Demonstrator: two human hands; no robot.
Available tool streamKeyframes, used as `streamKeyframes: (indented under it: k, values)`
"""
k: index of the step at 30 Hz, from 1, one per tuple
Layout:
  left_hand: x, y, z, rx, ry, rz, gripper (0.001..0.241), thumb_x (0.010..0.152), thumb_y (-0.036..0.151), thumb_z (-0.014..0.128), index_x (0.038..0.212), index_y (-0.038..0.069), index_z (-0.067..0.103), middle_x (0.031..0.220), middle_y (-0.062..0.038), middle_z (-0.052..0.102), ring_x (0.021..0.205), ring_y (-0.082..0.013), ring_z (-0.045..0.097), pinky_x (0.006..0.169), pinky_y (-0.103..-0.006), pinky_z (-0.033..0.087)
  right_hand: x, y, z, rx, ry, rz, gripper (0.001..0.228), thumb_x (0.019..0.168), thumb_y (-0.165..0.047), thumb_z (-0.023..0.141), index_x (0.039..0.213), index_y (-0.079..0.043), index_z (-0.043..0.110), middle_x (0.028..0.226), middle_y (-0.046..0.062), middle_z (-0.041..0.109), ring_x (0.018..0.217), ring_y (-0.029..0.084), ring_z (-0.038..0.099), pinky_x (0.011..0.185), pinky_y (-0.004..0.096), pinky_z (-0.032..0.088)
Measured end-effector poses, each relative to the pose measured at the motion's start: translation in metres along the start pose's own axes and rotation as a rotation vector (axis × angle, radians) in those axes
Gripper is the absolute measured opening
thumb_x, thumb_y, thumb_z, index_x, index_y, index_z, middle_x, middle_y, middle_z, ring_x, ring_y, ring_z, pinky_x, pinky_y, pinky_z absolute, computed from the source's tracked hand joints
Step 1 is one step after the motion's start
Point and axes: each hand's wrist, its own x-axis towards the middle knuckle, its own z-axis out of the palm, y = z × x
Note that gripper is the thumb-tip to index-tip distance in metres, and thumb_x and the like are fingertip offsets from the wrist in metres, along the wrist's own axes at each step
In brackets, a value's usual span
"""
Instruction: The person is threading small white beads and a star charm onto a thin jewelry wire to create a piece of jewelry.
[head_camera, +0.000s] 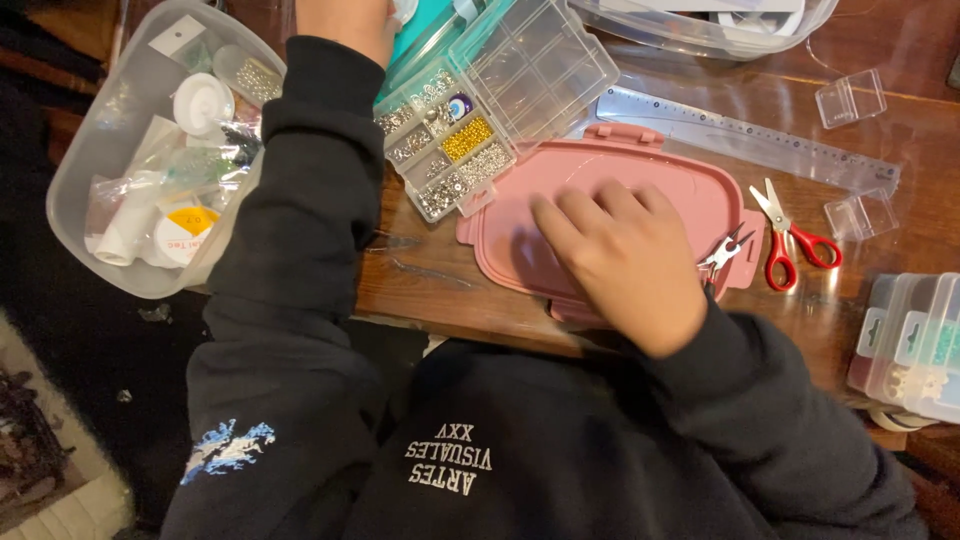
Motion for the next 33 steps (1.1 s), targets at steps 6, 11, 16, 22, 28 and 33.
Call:
streamKeyframes:
  k: [6, 11, 16, 22, 28, 33]
  values:
    - [0.012, 0.006, -0.051, 0.0, 0.13, -0.006, 0.035, 0.073, 0.011, 0.102, 0.085, 0.016, 0.07, 0.078, 0.0, 0.066, 0.073, -0.0264, 0.07, 0.068, -0.0403, 0.059, 0.049, -0.006, 0.071, -0.151, 0.164, -0.148, 0.009, 0.106, -0.021, 0.069, 0.107, -0.029, 0.073, 0.097, -0.007, 0.066, 0.083, 0.019, 0.065, 0.072, 0.034, 0.052]
    - [-0.009, -0.006, -0.104, -0.118, 0.222, -0.004, 0.043, 0.083, 0.012, 0.105, 0.097, 0.017, 0.064, 0.086, 0.003, 0.067, 0.078, -0.0256, 0.068, 0.073, -0.0398, 0.056, 0.056, -0.012, 0.104, -0.081, 0.2, -0.265, 0.018, 0.11, -0.021, 0.062, 0.092, -0.023, 0.063, 0.09, -0.003, 0.058, 0.083, 0.022, 0.061, 0.069, 0.036, 0.05]
    - [-0.044, 0.012, -0.145, -0.311, 0.253, -0.105, 0.033, 0.098, 0.002, 0.098, 0.108, 0.012, 0.068, 0.091, -0.002, 0.067, 0.076, -0.028, 0.057, 0.078, -0.0415, 0.045, 0.065, -0.01, 0.094, -0.101, 0.123, -0.362, 0.005, 0.109, -0.02, 0.066, 0.104, -0.022, 0.067, 0.094, -0.005, 0.06, 0.08, 0.019, 0.06, 0.063, 0.034, 0.051]
    - [-0.067, 0.026, -0.131, -0.364, 0.512, -0.105, 0.019, 0.104, 0.002, 0.089, 0.1, 0.007, 0.072, 0.091, -0.007, 0.075, 0.072, -0.0265, 0.053, 0.074, -0.0399, 0.041, 0.069, -0.011, 0.103, -0.148, 0.144, -0.462, 0.021, 0.109, -0.01, 0.063, 0.091, -0.021, 0.057, 0.088, -0.004, 0.055, 0.07, 0.015, 0.052, 0.053, 0.029, 0.042]
    - [-0.082, 0.032, -0.119, -0.299, 0.706, -0.055, 0.023, 0.103, 0.008, 0.088, 0.1, 0.011, 0.065, 0.095, -0.007, 0.08, 0.07, -0.0246, 0.057, 0.072, -0.0385, 0.04, 0.075, -0.005, 0.089, -0.139, 0.174, -0.46, 0.016, 0.112, -0.007, 0.063, 0.102, -0.019, 0.061, 0.094, -0.004, 0.056, 0.072, 0.014, 0.053, 0.052, 0.027, 0.04]
    - [-0.104, 0.025, -0.113, -0.358, 0.775, -0.043, 0.037, 0.099, -0.002, 0.089, 0.111, 0.012, 0.056, 0.096, -0.009, 0.075, 0.075, -0.0242, 0.06, 0.075, -0.0395, 0.043, 0.103, 0.013, 0.071, -0.177, 0.167, -0.484, 0.018, 0.107, -0.003, 0.072, 0.106, -0.02, 0.065, 0.092, -0.006, 0.06, 0.067, 0.008, 0.052, 0.044, 0.022, 0.041]
